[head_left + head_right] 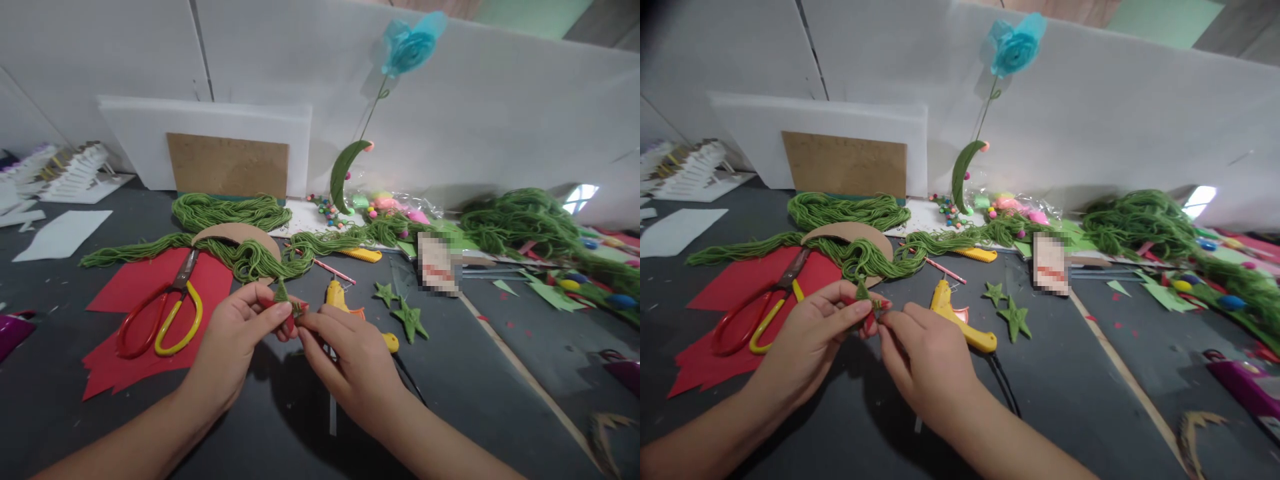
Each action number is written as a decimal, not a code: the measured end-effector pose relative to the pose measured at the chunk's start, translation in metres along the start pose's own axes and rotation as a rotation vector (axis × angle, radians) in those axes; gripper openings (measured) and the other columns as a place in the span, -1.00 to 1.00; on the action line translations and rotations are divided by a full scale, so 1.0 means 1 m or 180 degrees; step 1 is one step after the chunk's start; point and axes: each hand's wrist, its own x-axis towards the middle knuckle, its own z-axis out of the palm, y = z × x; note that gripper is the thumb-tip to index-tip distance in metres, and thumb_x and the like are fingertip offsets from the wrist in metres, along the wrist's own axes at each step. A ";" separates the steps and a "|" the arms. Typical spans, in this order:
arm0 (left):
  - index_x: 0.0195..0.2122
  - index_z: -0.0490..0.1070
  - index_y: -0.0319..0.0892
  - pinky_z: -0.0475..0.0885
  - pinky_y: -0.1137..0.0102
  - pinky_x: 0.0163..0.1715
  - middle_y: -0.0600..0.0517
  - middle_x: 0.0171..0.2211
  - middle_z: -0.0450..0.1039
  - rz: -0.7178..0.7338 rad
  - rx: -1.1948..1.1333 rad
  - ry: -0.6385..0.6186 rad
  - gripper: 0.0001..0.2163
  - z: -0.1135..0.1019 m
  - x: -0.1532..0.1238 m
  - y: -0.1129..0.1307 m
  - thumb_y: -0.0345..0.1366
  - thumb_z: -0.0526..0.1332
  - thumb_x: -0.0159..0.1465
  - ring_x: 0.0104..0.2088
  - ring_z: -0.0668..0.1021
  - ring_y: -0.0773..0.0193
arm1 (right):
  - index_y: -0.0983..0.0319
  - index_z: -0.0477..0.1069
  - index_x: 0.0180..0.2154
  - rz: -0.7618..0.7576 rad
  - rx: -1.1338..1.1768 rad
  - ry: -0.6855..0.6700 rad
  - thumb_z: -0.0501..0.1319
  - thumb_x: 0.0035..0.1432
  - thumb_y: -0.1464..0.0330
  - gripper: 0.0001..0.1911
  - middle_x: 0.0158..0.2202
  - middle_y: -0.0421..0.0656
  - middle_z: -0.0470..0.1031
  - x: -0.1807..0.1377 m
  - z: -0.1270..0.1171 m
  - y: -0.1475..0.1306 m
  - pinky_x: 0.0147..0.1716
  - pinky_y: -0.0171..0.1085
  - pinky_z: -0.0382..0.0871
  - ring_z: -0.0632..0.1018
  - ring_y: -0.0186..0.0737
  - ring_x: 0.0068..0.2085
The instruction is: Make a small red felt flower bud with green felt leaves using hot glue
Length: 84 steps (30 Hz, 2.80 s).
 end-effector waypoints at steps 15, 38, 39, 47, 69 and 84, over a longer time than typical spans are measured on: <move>-0.54 0.41 -0.15 0.37 0.55 -0.45 0.13 -0.56 0.47 0.0840 0.1646 0.0114 -0.92 0.001 -0.010 0.001 -0.42 0.25 0.06 -0.49 0.49 0.38 | 0.22 0.37 -0.49 0.0974 0.1790 0.0357 0.14 0.01 0.46 -0.92 -0.43 -0.20 0.33 0.010 -0.021 0.000 -0.36 -0.31 0.26 0.39 -0.30 -0.38; -0.55 0.37 -0.14 0.38 0.47 -0.37 0.08 -0.50 0.50 0.1301 0.2374 -0.0281 -0.88 -0.001 -0.012 -0.007 -0.47 0.21 0.08 -0.42 0.53 0.30 | 0.26 0.30 -0.59 0.1507 0.2482 -0.0346 0.15 -0.10 0.43 -0.91 -0.53 -0.27 0.26 0.011 -0.018 0.009 -0.46 -0.33 0.14 0.30 -0.36 -0.47; -0.55 0.38 -0.14 0.37 0.47 -0.39 0.09 -0.52 0.49 0.1101 0.2212 -0.0229 -0.89 -0.001 -0.011 -0.007 -0.44 0.22 0.08 -0.44 0.52 0.31 | 0.26 0.30 -0.59 0.1572 0.2597 -0.0308 0.16 -0.08 0.42 -0.90 -0.54 -0.27 0.26 0.011 -0.018 0.009 -0.46 -0.34 0.15 0.30 -0.36 -0.47; -0.49 0.30 -0.18 0.36 0.52 -0.48 0.13 -0.64 0.48 -0.0147 0.0437 0.0011 -0.85 -0.004 0.003 -0.006 -0.34 0.30 0.06 -0.57 0.49 0.39 | 0.20 0.30 -0.24 0.1858 0.3650 -0.0215 0.13 -0.03 0.48 -0.76 -0.37 -0.23 0.40 0.010 -0.002 0.001 -0.31 -0.32 0.30 0.45 -0.32 -0.34; -0.47 0.30 -0.21 0.32 0.62 -0.54 0.15 -0.57 0.40 -0.0692 -0.0370 0.0050 -0.84 -0.005 0.005 -0.004 -0.46 0.31 0.03 -0.58 0.40 0.51 | 0.26 0.37 -0.33 -0.0053 -0.0192 -0.0072 0.01 0.17 0.46 -0.83 -0.52 -0.18 0.38 -0.004 0.003 0.004 -0.50 -0.36 0.10 0.36 -0.30 -0.50; -0.50 0.35 -0.22 0.35 0.58 -0.33 0.12 -0.43 0.44 -0.0422 0.0035 -0.0103 -0.89 -0.005 0.005 -0.006 -0.50 0.28 0.06 -0.40 0.45 0.46 | 0.25 0.42 -0.36 0.0244 0.0102 0.0063 0.07 0.17 0.41 -0.83 -0.55 -0.21 0.46 -0.002 -0.002 0.005 -0.54 -0.40 0.13 0.39 -0.38 -0.58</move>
